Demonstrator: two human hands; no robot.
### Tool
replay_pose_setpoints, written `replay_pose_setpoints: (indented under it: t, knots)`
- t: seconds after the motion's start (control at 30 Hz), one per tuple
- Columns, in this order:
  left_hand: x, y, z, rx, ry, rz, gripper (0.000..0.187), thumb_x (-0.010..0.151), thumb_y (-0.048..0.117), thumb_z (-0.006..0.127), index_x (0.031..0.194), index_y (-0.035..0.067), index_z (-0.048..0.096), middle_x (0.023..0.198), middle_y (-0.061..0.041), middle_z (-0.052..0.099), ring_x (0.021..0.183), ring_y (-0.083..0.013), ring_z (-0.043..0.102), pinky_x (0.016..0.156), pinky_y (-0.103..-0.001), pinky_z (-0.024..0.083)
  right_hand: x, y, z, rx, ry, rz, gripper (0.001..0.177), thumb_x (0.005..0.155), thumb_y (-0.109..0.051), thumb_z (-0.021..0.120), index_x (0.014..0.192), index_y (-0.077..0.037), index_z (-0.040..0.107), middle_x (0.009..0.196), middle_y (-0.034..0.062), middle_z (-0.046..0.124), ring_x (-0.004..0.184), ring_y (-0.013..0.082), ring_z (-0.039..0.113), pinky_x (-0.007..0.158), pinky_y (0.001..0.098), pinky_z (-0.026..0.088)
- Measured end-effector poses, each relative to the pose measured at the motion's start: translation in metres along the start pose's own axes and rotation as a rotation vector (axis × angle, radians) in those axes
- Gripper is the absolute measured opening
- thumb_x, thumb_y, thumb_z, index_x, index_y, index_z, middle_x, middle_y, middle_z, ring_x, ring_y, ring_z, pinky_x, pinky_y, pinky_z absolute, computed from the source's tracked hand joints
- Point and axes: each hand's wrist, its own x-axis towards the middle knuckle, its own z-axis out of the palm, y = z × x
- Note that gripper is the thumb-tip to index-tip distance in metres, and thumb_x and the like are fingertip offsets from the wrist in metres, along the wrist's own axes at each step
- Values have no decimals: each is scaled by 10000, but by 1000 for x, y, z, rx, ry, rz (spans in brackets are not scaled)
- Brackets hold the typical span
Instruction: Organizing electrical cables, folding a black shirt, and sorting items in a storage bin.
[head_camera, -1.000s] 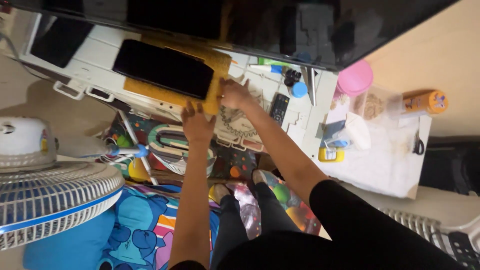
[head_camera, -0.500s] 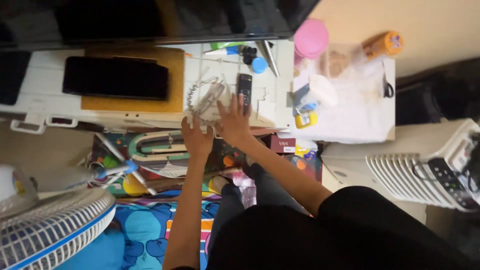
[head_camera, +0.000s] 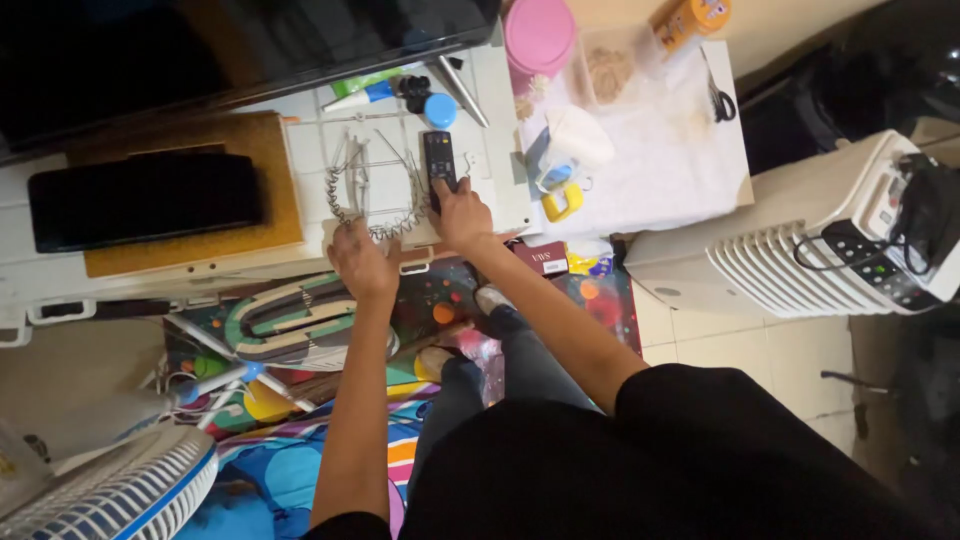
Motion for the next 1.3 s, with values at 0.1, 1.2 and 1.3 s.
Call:
replay_pose_setpoints:
  t: [0.1,1.2,1.3]
  knots:
    - [1,5,6,42,4,43,616,864,346,795,1364,87,545,1368,-216,573,1363,-364,452,1193,-568,247,2,12,3,62,46,7,596,893,-360,701,1430,-196,500,1275,247,546,1095,418,639,861,508,564]
    - [-67,104,-25,-455,-151,394,308,846,49,661,1150,45,614,1207,-188,601,1191,-403,541,1018,-500,441,-105,74,9,555,151,-342,537,829,-48,646,1359,-40,558,1259,253,584,1193,442,553,984,464,508]
    - [-93,111,-23,-544,-171,392,275,860,75,687,1124,57,612,1178,-195,618,1145,-405,577,991,-475,460,-139,83,0,604,145,-317,476,859,-22,649,1330,-39,579,1229,242,600,1158,429,580,968,448,511]
